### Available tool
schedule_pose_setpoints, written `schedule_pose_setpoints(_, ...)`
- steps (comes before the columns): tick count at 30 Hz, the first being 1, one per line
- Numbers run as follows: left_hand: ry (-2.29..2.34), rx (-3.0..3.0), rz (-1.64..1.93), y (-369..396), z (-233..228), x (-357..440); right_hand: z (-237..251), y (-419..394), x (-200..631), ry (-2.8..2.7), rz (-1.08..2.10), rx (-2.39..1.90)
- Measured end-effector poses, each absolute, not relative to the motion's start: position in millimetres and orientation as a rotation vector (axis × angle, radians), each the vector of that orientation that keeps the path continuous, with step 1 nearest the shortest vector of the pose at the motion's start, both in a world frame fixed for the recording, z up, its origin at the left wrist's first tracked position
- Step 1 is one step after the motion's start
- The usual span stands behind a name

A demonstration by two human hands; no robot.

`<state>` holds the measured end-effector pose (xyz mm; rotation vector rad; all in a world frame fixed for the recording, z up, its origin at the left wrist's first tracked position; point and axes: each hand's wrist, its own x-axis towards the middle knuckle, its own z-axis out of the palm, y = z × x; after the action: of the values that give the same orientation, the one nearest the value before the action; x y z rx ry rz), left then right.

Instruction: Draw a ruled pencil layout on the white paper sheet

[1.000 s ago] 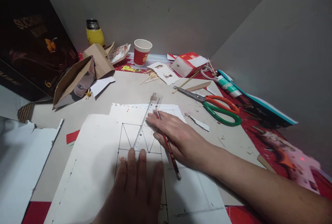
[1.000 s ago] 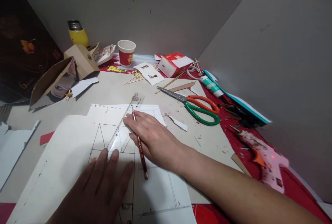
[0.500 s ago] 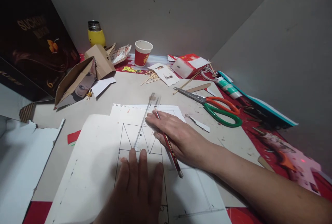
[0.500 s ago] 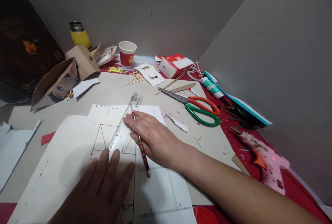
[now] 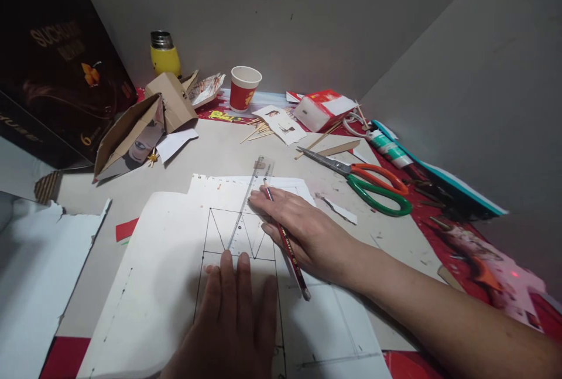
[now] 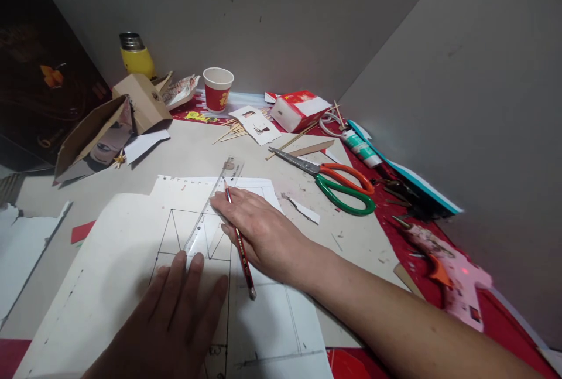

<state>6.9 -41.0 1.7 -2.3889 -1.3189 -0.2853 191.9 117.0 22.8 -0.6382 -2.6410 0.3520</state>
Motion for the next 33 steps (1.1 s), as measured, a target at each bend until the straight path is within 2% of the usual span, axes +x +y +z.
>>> schedule_pose_setpoints(11, -1.074, -2.443, -0.468, -42, 3, 6, 34, 118, 193, -2.503, 0.286, -0.626)
schedule_pose_setpoints(16, -1.077, -2.468, -0.54, -43, -2, 4, 61, 123, 200, -2.787, 0.383, -0.664)
schedule_pose_setpoints(20, -1.228, -2.568, -0.331, -37, 3, 2, 78, 129, 221, -2.998, 0.45, -0.683)
schedule_pose_setpoints(25, -1.396, -2.679, -0.095, -32, 18, -2, 76, 126, 252, -2.954, 0.474, -0.728)
schedule_pose_setpoints(33, -1.243, -2.798, 0.032, -21, 43, -13, 75, 111, 263, -2.896, 0.445, -0.732)
